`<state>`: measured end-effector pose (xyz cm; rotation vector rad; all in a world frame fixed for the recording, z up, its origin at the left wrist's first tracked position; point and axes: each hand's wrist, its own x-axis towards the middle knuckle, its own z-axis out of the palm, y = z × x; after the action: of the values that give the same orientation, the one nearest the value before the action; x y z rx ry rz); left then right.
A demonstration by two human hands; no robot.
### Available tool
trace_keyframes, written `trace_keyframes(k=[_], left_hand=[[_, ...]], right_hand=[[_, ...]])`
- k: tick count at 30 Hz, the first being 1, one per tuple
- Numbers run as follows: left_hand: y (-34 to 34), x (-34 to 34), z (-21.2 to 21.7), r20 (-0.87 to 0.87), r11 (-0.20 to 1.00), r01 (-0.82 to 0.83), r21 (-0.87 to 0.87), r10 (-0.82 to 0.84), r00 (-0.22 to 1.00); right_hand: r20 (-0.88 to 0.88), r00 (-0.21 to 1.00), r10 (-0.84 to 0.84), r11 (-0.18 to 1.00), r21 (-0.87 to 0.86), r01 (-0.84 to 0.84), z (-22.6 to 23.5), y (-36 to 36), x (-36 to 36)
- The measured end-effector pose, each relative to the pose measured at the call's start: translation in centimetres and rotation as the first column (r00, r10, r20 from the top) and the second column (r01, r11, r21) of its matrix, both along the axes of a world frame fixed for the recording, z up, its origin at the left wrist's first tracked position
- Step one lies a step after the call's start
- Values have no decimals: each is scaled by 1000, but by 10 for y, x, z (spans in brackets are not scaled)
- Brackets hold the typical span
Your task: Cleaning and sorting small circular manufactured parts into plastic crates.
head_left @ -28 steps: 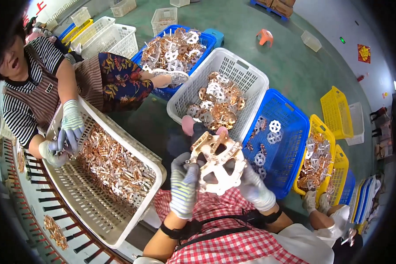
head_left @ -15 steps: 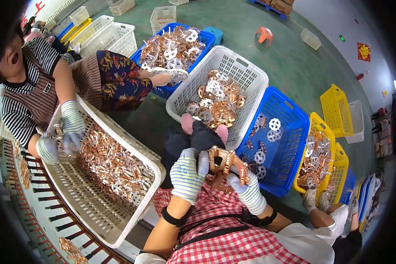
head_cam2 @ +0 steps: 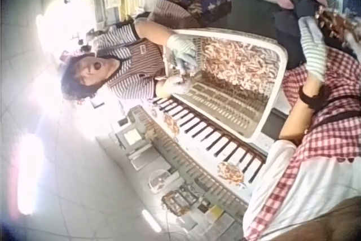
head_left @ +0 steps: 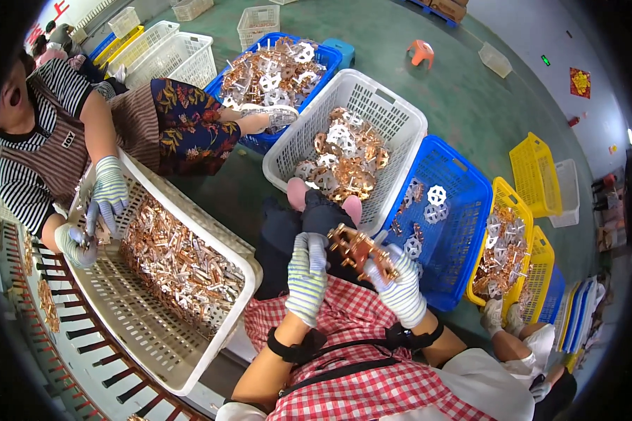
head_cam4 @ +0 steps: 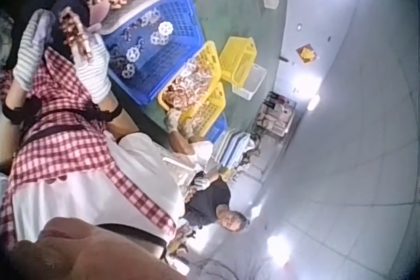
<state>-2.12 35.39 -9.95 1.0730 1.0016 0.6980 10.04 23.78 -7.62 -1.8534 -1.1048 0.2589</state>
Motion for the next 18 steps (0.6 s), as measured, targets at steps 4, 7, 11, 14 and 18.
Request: trace_keyframes(k=[4,7,11,14,18], left_hand=[[9,5,14,-241,876,132,465,-18,970],[14,1,7,-448,666,294,686,67,892],[17,4,8,-536,633,355,688,113,837],[22,1,0,-605,615,436,657,83,792],[19,0,-21,-484,617,334,712,88,871]], right_hand=[[-95,989,116,991,-57,-122,14,4,-20],[-161,983,88,994,-51,-97,6,2,-24],[-507,862,19,998,66,17,-5,4,-31],[-553,833,-10,997,58,51,-10,6,-32],[-245,969,-33,998,42,44,-16,5,-34]])
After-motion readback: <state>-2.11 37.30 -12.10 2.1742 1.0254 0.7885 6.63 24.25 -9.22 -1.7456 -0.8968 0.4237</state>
